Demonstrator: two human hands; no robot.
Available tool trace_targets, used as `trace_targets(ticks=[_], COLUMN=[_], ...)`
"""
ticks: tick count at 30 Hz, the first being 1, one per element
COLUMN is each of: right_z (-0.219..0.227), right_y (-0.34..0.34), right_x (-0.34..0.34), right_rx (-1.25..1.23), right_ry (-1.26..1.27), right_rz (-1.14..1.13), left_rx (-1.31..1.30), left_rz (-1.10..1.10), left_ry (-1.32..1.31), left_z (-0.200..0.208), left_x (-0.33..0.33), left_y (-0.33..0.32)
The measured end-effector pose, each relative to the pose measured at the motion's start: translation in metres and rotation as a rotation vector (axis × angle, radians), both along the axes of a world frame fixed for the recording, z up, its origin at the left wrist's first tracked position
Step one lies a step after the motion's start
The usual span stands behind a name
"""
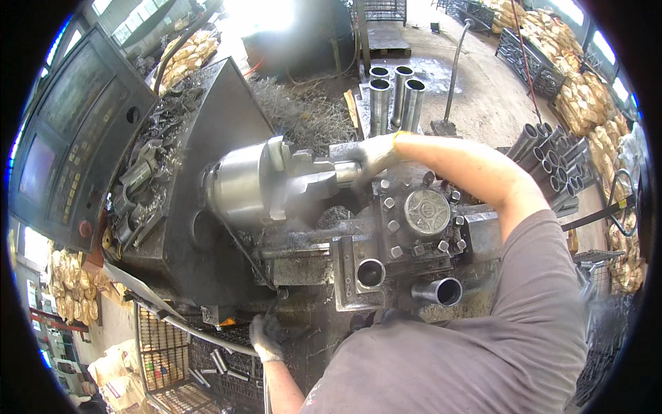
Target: The person operates a metal turning lathe, repeatedly loading cylindrical metal blanks into the chuck, starting the machine, and removing the finished parts. The person places the finished parts into a nearby wire basket.
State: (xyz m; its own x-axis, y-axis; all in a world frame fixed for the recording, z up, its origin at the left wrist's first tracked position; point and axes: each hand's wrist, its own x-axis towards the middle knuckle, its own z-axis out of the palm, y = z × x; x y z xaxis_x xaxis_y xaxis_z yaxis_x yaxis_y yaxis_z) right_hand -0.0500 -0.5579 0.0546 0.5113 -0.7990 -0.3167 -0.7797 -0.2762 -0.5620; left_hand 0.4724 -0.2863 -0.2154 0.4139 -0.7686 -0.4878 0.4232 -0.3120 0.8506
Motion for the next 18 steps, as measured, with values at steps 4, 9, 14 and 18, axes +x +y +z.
trace_targets(ticks=[4,9,14,18], right_z=[-0.003,-0.005,-0.042,-0.04], right_y=[-0.001,-0.011,-0.021,-0.013], right_x=[-0.001,0.035,0.022,0.026], right_rx=[0.208,0.259,0.245,0.109], right_ry=[0.449,0.078,-0.05,0.032], right_rz=[-0.105,-0.246,-0.251,-0.298], left_rx=[-0.081,-0.054,0.016,0.001], left_rz=[0.29,0.441,0.257,0.139], left_ry=[-0.079,0.156,0.385,0.346], left_z=[0.03,0.06,0.054,0.044], left_x=[0.027,0.053,0.095,0.109], left_y=[-0.012,-0.022,-0.019,-0.031])
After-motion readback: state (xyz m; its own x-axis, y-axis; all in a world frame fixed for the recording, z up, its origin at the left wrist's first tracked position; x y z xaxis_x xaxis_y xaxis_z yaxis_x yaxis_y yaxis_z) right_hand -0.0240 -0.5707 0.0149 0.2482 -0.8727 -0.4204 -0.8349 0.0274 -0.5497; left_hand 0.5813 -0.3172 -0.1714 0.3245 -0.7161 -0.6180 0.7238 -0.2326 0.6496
